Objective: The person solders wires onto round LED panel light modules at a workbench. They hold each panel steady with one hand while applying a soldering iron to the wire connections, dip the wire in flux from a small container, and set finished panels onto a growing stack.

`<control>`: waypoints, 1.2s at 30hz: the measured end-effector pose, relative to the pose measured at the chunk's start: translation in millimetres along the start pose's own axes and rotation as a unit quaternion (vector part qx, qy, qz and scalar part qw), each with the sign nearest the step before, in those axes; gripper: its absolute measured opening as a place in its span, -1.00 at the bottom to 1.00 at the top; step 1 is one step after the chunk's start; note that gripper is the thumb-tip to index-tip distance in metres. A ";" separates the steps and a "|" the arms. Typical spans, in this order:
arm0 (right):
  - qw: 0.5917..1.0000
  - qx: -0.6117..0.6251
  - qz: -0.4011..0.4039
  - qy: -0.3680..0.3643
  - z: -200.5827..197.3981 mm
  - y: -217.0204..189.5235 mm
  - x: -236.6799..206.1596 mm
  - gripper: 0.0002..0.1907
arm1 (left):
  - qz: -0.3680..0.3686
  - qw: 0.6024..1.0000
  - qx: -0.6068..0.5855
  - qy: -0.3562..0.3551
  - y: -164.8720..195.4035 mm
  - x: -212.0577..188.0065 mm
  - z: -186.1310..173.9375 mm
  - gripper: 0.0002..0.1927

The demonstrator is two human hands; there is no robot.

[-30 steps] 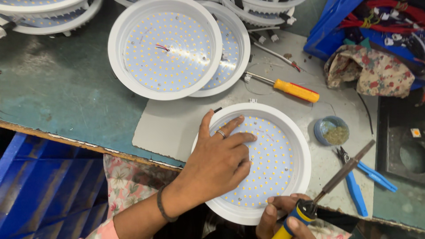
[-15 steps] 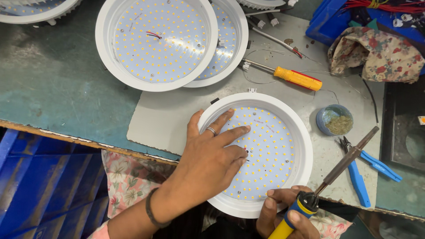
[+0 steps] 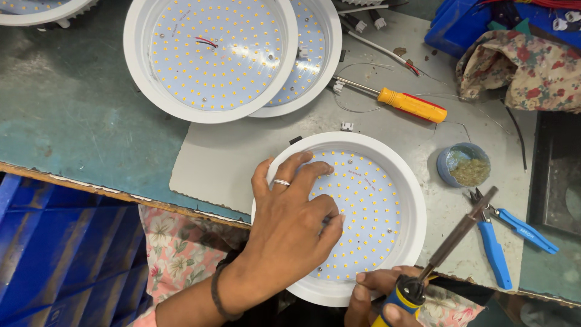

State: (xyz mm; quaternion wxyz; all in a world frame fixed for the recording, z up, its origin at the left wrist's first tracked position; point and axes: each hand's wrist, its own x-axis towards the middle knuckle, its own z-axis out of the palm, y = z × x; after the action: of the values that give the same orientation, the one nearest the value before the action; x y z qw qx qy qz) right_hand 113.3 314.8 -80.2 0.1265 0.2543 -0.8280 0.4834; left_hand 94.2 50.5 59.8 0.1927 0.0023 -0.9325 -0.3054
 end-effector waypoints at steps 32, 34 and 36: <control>0.967 0.005 0.007 0.254 -88.0 189.3 -26.4 -0.59 | 0.010 1.000 0.014 -0.006 -8.7 -3.8 4.8 -0.90; 0.981 0.049 0.094 0.163 -117.4 207.9 -11.8 -0.55 | 0.009 1.000 0.018 -0.004 -8.8 -4.5 5.3 -0.90; 0.969 0.116 0.214 -0.052 -146.8 216.9 1.7 -0.59 | 0.008 1.000 0.020 -0.003 -8.9 -5.0 5.7 -0.91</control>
State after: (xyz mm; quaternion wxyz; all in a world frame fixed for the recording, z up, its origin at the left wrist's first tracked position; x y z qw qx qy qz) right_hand -11.3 528.7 -165.7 -0.0534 0.1089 -0.8068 0.5782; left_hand 95.7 47.1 48.7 0.1925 -0.0017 -0.9389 -0.2855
